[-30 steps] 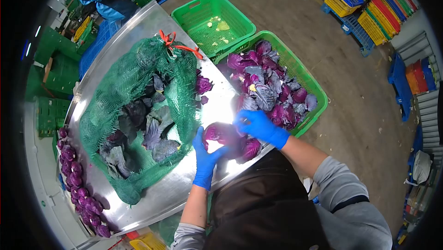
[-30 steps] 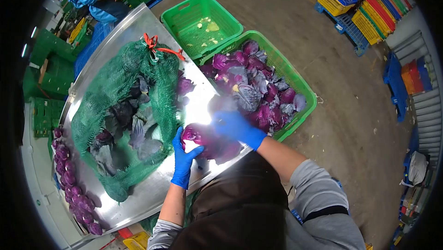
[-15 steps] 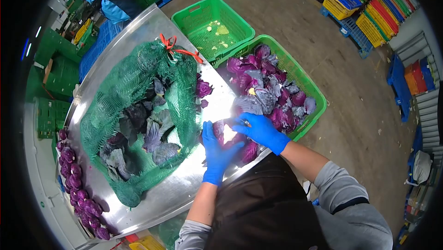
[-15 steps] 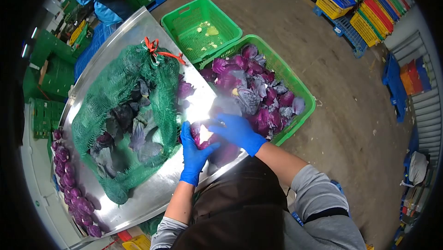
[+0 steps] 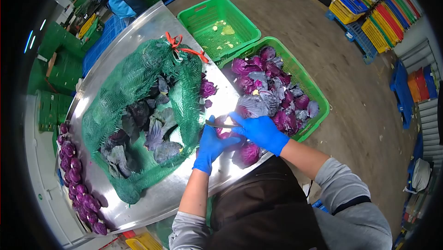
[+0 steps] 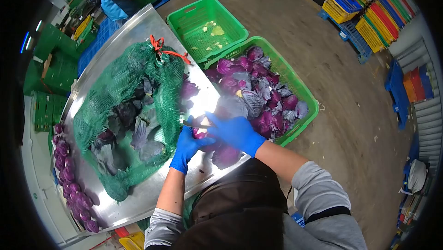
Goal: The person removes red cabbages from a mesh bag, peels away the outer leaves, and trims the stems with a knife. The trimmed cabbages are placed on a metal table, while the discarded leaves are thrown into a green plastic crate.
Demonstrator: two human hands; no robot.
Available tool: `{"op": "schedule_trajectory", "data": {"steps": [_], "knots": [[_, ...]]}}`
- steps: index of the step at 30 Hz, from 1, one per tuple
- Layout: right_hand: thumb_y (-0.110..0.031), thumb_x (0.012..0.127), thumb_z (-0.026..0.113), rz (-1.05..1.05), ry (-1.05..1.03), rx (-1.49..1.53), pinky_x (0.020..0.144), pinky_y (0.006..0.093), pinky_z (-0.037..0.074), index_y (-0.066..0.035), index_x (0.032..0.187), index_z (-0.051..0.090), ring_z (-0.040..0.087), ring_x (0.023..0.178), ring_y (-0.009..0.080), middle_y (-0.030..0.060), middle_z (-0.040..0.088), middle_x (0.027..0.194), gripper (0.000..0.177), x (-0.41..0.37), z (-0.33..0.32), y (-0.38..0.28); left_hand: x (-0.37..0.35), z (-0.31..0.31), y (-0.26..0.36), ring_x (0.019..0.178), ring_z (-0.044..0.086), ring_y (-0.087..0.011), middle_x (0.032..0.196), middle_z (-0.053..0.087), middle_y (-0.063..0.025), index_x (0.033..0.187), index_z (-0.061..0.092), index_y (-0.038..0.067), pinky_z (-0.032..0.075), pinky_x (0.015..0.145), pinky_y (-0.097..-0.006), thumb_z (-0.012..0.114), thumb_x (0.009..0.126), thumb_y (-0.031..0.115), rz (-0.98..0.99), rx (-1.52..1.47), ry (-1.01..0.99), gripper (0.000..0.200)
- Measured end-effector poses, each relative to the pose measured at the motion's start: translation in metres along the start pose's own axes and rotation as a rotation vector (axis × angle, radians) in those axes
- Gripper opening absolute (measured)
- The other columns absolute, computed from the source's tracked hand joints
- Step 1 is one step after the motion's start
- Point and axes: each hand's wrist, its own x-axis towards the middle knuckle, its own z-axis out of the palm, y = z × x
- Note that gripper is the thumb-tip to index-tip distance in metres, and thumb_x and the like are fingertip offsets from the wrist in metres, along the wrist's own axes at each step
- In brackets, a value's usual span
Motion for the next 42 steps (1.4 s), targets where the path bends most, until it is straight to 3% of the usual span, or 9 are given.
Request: {"op": "schedule_trajectory", "data": {"steps": [5, 9, 16, 19, 21, 27, 33, 35, 42], "knots": [[-0.040, 0.090, 0.046, -0.324, 0.184, -0.187, 0.051, 0.0385, 0.048, -0.020, 0.125, 0.049, 0.063, 0.064, 0.0274, 0.0118, 0.064, 0.074, 0.040, 0.012, 0.021, 0.025, -0.008, 0.004, -0.010, 0.116, 0.046, -0.0253, 0.128, 0.044, -0.0178, 0.133, 0.027, -0.005, 0.038, 0.099, -0.0361, 0.085, 0.055, 0.026, -0.053, -0.088, -0.023, 0.103], [-0.034, 0.077, 0.061, -0.048, -0.088, -0.108, 0.068, 0.0375, 0.050, -0.016, 0.108, 0.058, 0.062, 0.077, 0.0258, 0.0080, 0.063, 0.088, 0.036, 0.037, -0.011, 0.027, -0.034, 0.017, -0.025, 0.125, 0.037, -0.0284, 0.136, 0.035, -0.0175, 0.140, 0.020, 0.001, 0.031, 0.105, -0.0372, 0.090, 0.044, 0.025, 0.344, 0.712, 0.104, 0.122], [-0.042, 0.083, 0.059, 0.559, 0.251, 0.565, 0.071, 0.0384, 0.048, -0.009, 0.118, 0.057, 0.063, 0.081, 0.0304, 0.0183, 0.063, 0.094, 0.048, 0.027, 0.020, 0.059, -0.057, -0.001, -0.023, 0.124, 0.039, -0.0244, 0.138, 0.035, -0.0149, 0.142, 0.017, 0.003, 0.032, 0.105, -0.0354, 0.086, 0.054, 0.017, 0.225, 0.115, 0.057, 0.113], [-0.040, 0.082, 0.060, 0.617, 0.294, 0.135, 0.068, 0.0376, 0.049, -0.012, 0.128, 0.049, 0.063, 0.080, 0.0299, 0.0174, 0.064, 0.090, 0.055, 0.011, 0.010, 0.050, -0.059, 0.001, -0.029, 0.121, 0.043, -0.0242, 0.135, 0.036, -0.0165, 0.142, 0.013, 0.001, 0.037, 0.102, -0.0354, 0.085, 0.057, 0.017, 0.102, -0.193, 0.107, 0.112], [-0.039, 0.082, 0.061, 0.665, -0.132, 0.299, 0.070, 0.0372, 0.050, -0.014, 0.132, 0.043, 0.064, 0.080, 0.0284, 0.0163, 0.065, 0.088, 0.059, -0.003, 0.005, 0.013, -0.059, 0.005, -0.026, 0.119, 0.045, -0.0240, 0.134, 0.038, -0.0162, 0.142, 0.013, 0.001, 0.039, 0.100, -0.0354, 0.083, 0.059, 0.012, 0.111, -0.151, 0.116, 0.109], [-0.033, 0.078, 0.066, 0.261, 0.162, 0.617, 0.065, 0.0370, 0.051, -0.012, 0.117, 0.058, 0.064, 0.068, 0.0276, 0.0134, 0.065, 0.075, 0.045, -0.028, 0.048, 0.004, -0.056, 0.000, -0.034, 0.121, 0.042, -0.0241, 0.136, 0.036, -0.0163, 0.142, 0.015, 0.002, 0.038, 0.101, -0.0358, 0.082, 0.059, 0.006, 0.048, -0.175, 0.154, 0.107], [-0.025, 0.079, 0.066, 0.426, -0.078, 0.153, 0.066, 0.0358, 0.051, -0.013, 0.110, 0.062, 0.065, 0.070, 0.0216, 0.0128, 0.066, 0.080, 0.034, -0.016, 0.012, 0.037, -0.057, 0.000, -0.021, 0.124, 0.039, -0.0246, 0.138, 0.033, -0.0152, 0.142, 0.014, 0.003, 0.036, 0.103, -0.0357, 0.082, 0.056, 0.006, 0.009, -0.309, 0.092, 0.110], [-0.031, 0.082, 0.064, 0.276, -0.125, 0.821, 0.077, 0.0338, 0.049, -0.013, 0.117, 0.059, 0.062, 0.089, 0.0176, 0.0087, 0.065, 0.104, 0.040, -0.002, 0.005, 0.010, -0.051, -0.004, -0.027, 0.125, 0.037, -0.0253, 0.140, 0.030, -0.0150, 0.142, 0.014, 0.003, 0.036, 0.103, -0.0356, 0.083, 0.055, 0.009, 0.054, -0.193, 0.001, 0.112], [-0.040, 0.081, 0.064, 0.041, -0.358, 0.819, 0.082, 0.0333, 0.046, -0.014, 0.114, 0.058, 0.060, 0.089, 0.0185, 0.0091, 0.064, 0.098, 0.043, 0.012, 0.026, 0.035, -0.051, 0.011, -0.041, 0.119, 0.041, -0.0252, 0.134, 0.034, -0.0162, 0.139, 0.018, 0.000, 0.039, 0.100, -0.0352, 0.087, 0.053, 0.015, 0.111, 0.083, 0.212, 0.112]]}}
